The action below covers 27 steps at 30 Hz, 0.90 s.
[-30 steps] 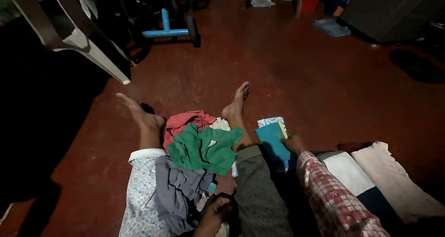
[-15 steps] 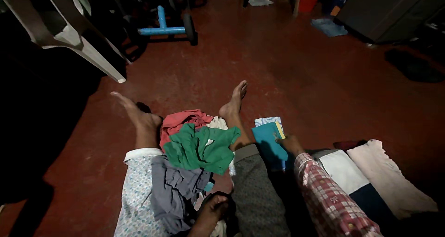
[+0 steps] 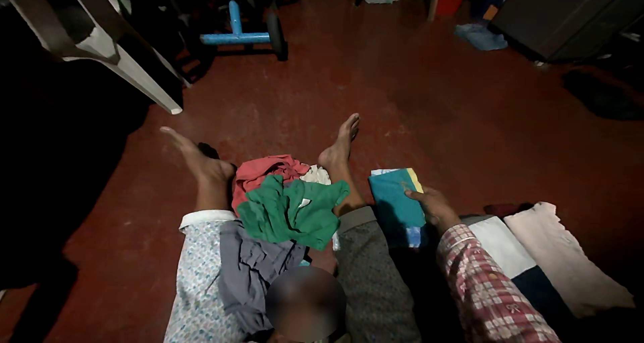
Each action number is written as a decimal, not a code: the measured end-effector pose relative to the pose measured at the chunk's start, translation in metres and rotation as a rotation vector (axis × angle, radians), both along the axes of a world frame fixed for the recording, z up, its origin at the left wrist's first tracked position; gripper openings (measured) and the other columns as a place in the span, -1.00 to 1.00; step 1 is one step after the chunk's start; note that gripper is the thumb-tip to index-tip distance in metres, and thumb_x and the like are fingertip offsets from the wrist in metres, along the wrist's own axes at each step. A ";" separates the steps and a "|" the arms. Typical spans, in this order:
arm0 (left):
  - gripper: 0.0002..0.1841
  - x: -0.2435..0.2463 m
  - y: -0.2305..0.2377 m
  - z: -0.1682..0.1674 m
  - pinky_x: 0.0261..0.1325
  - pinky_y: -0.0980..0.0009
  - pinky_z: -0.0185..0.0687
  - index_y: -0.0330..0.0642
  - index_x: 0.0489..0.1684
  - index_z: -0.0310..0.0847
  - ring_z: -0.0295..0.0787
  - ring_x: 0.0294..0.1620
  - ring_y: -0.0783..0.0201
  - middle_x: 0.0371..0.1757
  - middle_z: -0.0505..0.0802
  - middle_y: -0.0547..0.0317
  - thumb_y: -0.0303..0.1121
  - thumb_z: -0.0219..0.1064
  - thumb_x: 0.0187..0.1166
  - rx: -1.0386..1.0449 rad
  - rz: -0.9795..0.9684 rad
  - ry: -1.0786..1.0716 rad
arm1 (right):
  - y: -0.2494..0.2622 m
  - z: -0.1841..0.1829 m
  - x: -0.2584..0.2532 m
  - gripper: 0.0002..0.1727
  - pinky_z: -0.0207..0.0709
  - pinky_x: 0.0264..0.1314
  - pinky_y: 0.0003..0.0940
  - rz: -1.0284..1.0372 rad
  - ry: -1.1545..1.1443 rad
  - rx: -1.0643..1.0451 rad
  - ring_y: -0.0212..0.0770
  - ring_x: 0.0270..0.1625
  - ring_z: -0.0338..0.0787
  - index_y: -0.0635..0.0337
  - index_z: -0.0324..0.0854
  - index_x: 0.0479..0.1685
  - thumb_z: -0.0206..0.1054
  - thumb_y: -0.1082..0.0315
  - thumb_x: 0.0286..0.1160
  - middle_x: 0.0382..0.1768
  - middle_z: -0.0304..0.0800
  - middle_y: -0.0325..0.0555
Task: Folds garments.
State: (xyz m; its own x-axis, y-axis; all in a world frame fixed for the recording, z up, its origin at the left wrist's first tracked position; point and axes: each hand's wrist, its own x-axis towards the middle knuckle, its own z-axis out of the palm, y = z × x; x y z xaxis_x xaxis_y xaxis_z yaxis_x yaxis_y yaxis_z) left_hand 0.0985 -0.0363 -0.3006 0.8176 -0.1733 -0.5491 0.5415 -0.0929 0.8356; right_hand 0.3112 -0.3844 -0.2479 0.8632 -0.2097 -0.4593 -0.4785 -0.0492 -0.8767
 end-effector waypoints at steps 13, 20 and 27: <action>-0.84 0.000 0.000 0.002 0.10 0.29 0.76 -0.25 0.00 0.73 0.79 -0.04 0.28 0.00 0.81 0.10 -0.41 0.34 0.62 -0.027 -0.004 0.003 | -0.010 -0.037 -0.007 -0.54 0.53 0.27 0.06 0.025 0.186 -0.335 0.04 0.16 0.69 0.34 0.56 0.33 0.38 0.17 0.64 0.17 0.69 0.25; -0.81 0.000 0.004 0.000 0.22 0.32 0.68 -0.24 0.04 0.74 0.75 0.05 0.34 0.03 0.81 0.12 -0.35 0.34 0.63 0.041 -0.063 -0.076 | 0.016 -0.010 -0.023 -0.27 0.37 0.59 0.30 0.288 0.073 -0.909 0.46 0.59 0.45 0.41 0.14 0.75 0.25 0.22 0.68 0.60 0.31 0.56; -0.74 -0.002 -0.001 0.030 -0.01 0.30 0.78 -0.37 0.25 0.56 0.81 -0.15 0.29 0.00 0.79 0.04 -0.42 0.22 0.73 -0.156 0.107 0.053 | 0.069 0.026 -0.096 -0.42 0.43 0.52 0.23 0.562 -0.284 -0.812 0.38 0.48 0.56 0.37 0.41 0.60 0.31 0.29 0.63 0.45 0.49 0.49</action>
State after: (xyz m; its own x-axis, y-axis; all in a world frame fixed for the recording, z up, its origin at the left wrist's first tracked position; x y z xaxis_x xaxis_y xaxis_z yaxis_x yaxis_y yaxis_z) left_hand 0.0963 -0.0374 -0.2707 0.8064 -0.1732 -0.5655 0.5852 0.0960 0.8052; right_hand 0.2150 -0.3149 -0.2219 0.9872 0.1023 -0.1226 0.0170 -0.8308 -0.5563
